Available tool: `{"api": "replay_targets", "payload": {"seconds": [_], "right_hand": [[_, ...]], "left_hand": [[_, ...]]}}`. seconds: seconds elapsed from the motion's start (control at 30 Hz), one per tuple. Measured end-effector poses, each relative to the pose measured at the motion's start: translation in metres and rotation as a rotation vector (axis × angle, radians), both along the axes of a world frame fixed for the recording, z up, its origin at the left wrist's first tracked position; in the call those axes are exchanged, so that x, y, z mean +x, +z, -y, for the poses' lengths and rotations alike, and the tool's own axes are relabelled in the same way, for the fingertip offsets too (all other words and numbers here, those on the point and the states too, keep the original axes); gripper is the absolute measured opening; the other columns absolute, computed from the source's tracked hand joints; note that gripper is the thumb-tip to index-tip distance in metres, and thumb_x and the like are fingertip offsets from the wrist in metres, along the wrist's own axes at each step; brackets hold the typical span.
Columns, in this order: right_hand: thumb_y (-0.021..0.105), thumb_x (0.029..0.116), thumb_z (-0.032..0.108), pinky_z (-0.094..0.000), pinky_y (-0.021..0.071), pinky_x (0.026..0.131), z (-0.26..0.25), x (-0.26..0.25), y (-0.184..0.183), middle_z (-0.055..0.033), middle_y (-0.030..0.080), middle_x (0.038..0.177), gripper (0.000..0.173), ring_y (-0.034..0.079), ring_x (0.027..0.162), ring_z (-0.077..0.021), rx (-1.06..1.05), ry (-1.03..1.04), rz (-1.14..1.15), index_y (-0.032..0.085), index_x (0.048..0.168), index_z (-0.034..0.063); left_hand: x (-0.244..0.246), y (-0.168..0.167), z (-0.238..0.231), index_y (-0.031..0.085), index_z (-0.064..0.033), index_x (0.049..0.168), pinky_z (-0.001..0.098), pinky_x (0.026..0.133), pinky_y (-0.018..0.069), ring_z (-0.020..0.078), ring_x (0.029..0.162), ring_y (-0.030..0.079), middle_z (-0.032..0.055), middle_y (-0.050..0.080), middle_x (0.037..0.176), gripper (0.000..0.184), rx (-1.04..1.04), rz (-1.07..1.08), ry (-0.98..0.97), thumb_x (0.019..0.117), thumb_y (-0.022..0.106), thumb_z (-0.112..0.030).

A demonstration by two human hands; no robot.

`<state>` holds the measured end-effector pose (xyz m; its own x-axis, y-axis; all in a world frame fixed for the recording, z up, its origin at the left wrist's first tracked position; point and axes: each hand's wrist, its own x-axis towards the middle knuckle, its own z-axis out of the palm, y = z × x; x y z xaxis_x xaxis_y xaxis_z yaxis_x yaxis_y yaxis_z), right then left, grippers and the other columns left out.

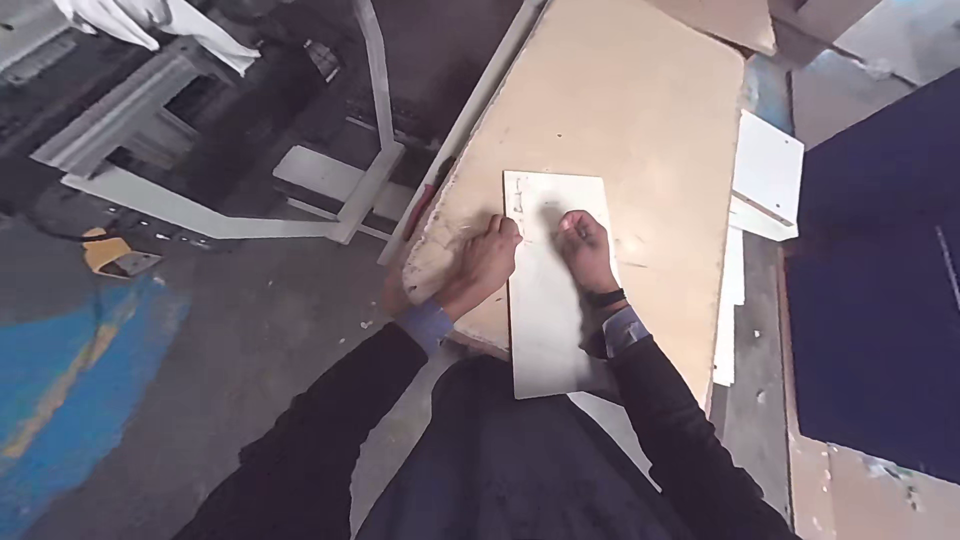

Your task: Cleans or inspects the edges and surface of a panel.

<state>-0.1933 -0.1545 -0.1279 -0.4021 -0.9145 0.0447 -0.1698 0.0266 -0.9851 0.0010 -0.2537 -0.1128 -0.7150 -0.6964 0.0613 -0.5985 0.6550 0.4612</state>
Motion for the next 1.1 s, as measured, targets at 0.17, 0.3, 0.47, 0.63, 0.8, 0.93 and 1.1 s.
{"api": "replay_targets", "payload": {"seconds": [0.17,0.3,0.47,0.63,0.8,0.93,1.1], "right_hand": [[0.055,0.1056,0.027,-0.0238,0.0315,0.037,0.000,-0.003,0.001,-0.0028,0.044,0.058,0.013,0.034,0.039,-0.0099,-0.004,0.002,0.062,0.061,0.102,0.0152],[0.060,0.1035,0.020,-0.0302,0.0463,0.048,0.006,0.005,0.005,-0.0066,0.059,0.077,0.012,0.052,0.055,-0.0146,0.025,0.053,-0.178,0.062,0.107,0.0095],[0.071,0.0948,0.033,-0.0448,0.0566,0.061,0.026,0.018,0.010,-0.0082,0.064,0.106,0.033,0.064,0.076,-0.0208,0.121,0.178,-0.660,0.067,0.122,0.0137],[0.066,0.0982,0.017,-0.0434,0.0578,0.059,0.041,0.022,0.007,-0.0061,0.065,0.107,0.006,0.067,0.077,-0.0205,0.008,0.309,-0.954,0.071,0.100,0.0138],[0.063,0.0967,0.016,-0.0460,0.0535,0.050,0.051,0.034,0.005,-0.0118,0.061,0.104,0.011,0.065,0.071,-0.0263,0.150,0.233,-1.052,0.066,0.106,0.0109],[0.058,0.0978,0.018,-0.0495,0.0552,0.060,0.052,0.027,-0.004,-0.0120,0.063,0.102,0.016,0.066,0.080,-0.0264,0.124,0.114,-0.830,0.065,0.108,0.0078],[0.054,0.1032,0.020,-0.0475,0.0554,0.064,0.044,0.023,-0.002,-0.0129,0.062,0.099,0.016,0.064,0.079,-0.0250,0.097,0.095,-0.620,0.061,0.107,0.0067]], "left_hand": [[-0.009,0.015,0.018,0.054,-0.0017,0.127,0.0617,0.078,0.0554,0.0432,0.093,0.070,0.0229,0.068,0.104,0.028,0.286,-0.071,0.143,0.1102,0.045,-0.023],[-0.014,0.010,0.057,0.051,-0.0018,0.127,0.0504,0.074,0.0600,0.0271,0.077,0.073,0.0119,0.074,0.100,0.028,0.455,-0.240,0.208,0.1120,0.036,-0.021],[-0.002,0.009,0.078,0.064,-0.0037,0.121,0.0519,0.080,0.0600,0.0277,0.085,0.072,0.0155,0.071,0.105,0.025,0.451,-0.325,0.158,0.1061,0.056,-0.023],[0.016,0.008,0.059,0.066,-0.0090,0.120,0.0530,0.080,0.0575,0.0298,0.088,0.069,0.0156,0.070,0.110,0.021,0.428,-0.375,0.143,0.1040,0.061,-0.022],[0.003,-0.009,0.076,0.067,-0.0112,0.129,0.0520,0.099,0.0525,0.0279,0.113,0.065,0.0147,0.066,0.122,0.032,0.371,-0.293,0.055,0.1060,0.045,-0.012],[-0.003,-0.007,0.078,0.069,-0.0089,0.123,0.0518,0.099,0.0524,0.0283,0.111,0.066,0.0140,0.069,0.116,0.033,0.343,-0.266,-0.020,0.1077,0.040,-0.010],[-0.010,0.003,0.088,0.066,-0.0044,0.124,0.0566,0.097,0.0518,0.0339,0.110,0.066,0.0187,0.067,0.116,0.032,0.335,-0.210,-0.075,0.1086,0.039,-0.010]]}}
